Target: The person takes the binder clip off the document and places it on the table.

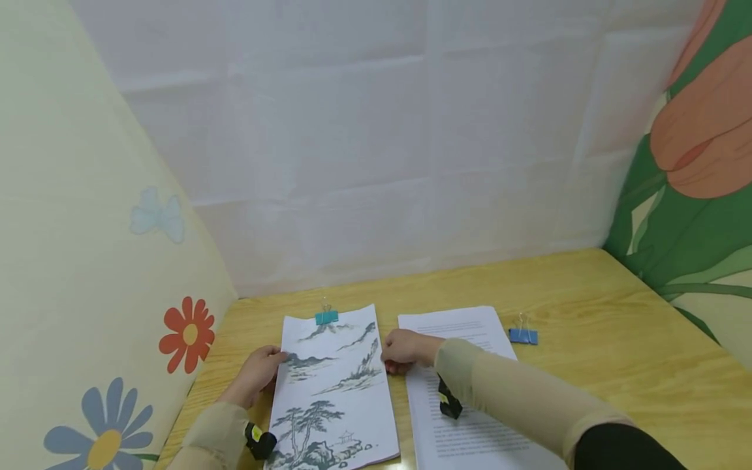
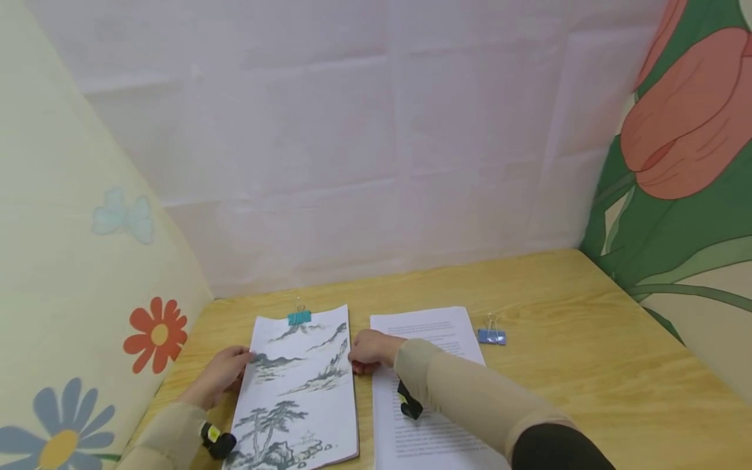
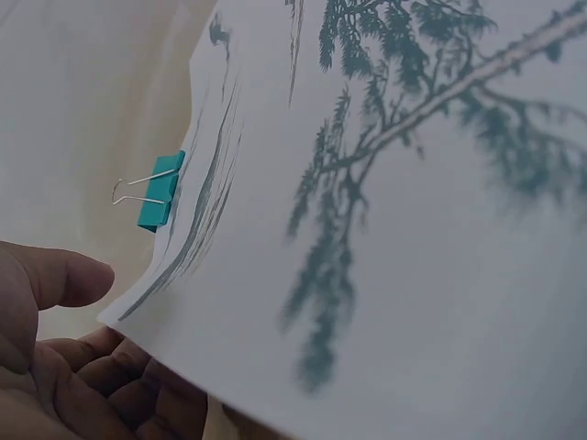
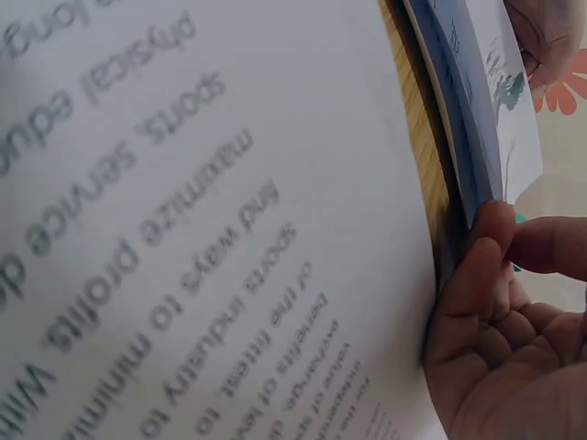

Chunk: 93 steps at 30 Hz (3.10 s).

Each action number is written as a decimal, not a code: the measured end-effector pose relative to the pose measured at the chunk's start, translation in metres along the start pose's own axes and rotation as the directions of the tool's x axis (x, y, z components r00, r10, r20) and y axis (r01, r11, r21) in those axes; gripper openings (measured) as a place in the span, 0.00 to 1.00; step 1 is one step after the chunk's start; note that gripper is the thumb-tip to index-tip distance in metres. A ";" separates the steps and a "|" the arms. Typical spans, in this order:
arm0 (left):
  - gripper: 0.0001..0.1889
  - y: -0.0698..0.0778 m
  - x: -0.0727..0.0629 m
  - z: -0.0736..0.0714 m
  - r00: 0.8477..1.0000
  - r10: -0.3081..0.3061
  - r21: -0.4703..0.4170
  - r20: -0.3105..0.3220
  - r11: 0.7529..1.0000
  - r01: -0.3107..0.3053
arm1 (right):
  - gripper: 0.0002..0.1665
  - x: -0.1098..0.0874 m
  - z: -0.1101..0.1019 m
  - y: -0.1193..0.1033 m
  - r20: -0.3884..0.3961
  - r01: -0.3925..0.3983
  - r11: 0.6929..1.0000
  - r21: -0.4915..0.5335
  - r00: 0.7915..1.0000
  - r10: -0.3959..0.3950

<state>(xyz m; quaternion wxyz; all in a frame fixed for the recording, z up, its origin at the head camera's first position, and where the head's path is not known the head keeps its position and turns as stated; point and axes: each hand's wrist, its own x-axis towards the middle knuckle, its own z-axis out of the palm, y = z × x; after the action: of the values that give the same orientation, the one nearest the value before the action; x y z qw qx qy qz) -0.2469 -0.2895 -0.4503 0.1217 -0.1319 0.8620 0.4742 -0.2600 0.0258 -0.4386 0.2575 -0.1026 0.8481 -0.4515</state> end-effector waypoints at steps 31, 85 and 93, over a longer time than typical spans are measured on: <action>0.12 0.005 0.008 0.000 0.994 0.078 -0.029 -0.081 0.996 -0.080 | 0.16 0.014 -0.017 -0.001 -0.095 0.011 0.978 -0.208 0.995 -0.032; 0.08 0.011 -0.012 0.016 0.950 0.289 -0.135 -0.118 0.943 -0.304 | 0.28 0.028 -0.019 -0.070 -0.086 0.370 0.905 -0.208 0.915 -0.394; 0.08 0.012 -0.012 0.015 0.947 0.297 -0.155 -0.124 0.936 -0.315 | 0.25 0.027 -0.025 -0.069 -0.042 0.427 0.872 -0.238 0.893 -0.449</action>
<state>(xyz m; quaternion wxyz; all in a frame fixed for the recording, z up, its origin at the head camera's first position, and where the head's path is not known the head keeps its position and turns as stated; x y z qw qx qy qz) -0.2388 -0.2691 -0.4450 -0.0084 -0.0294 0.8325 0.5532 -0.3000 -0.0062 -0.3799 0.0945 -0.2987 0.8592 -0.4045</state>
